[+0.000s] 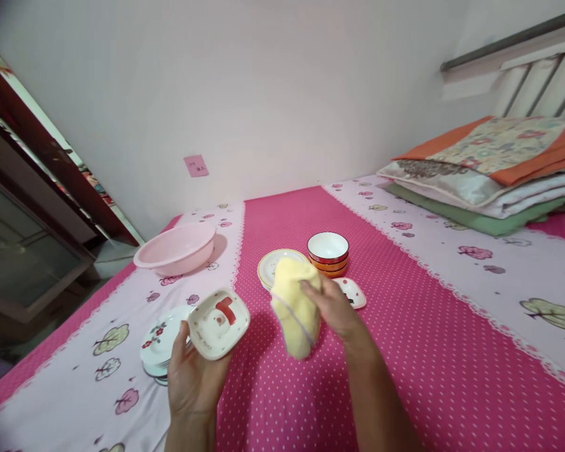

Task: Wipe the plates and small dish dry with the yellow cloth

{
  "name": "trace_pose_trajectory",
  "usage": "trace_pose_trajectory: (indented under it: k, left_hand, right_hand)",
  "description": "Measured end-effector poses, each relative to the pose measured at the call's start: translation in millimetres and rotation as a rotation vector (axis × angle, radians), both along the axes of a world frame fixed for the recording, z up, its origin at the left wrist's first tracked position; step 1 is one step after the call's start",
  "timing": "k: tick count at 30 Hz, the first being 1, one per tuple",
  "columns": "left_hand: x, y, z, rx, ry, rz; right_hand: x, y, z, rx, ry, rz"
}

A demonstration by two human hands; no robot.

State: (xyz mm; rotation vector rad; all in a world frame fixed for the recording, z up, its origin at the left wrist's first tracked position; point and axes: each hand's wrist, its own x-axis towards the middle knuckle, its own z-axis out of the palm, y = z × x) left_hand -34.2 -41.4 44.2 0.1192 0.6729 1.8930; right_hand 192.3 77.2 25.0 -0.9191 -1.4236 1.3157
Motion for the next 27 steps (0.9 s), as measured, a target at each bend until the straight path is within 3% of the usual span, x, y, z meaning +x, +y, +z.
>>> trace_pose_trajectory:
  k: [3, 8, 14, 19, 23, 27]
  left_hand:
    - [0.5, 3.1, -6.1, 0.046, 0.021, -0.027]
    - [1.2, 6.2, -7.6, 0.023, -0.022, -0.037]
    - [3.3, 6.3, -8.4, 0.006, 0.121, 0.049]
    - [21.2, 6.9, -8.5, 0.042, 0.209, 0.001]
    - [32.6, 5.6, -4.7, 0.094, 0.271, -0.012]
    - [33.5, 4.8, -7.2, 0.09, 0.461, -0.021]
  right_hand:
    - [14.0, -2.0, 7.0, -0.039, 0.217, -0.019]
    - [5.3, -4.7, 5.0, -0.031, 0.049, 0.06]
    - [-6.2, -9.4, 9.1, -0.027, 0.16, 0.079]
    - [-29.6, -17.8, 6.0, -0.193, 0.31, 0.181]
    - [-50.7, -20.0, 6.2, -0.17, 0.355, 0.195]
    - [-66.0, -27.0, 8.2, -0.141, 0.238, 0.269]
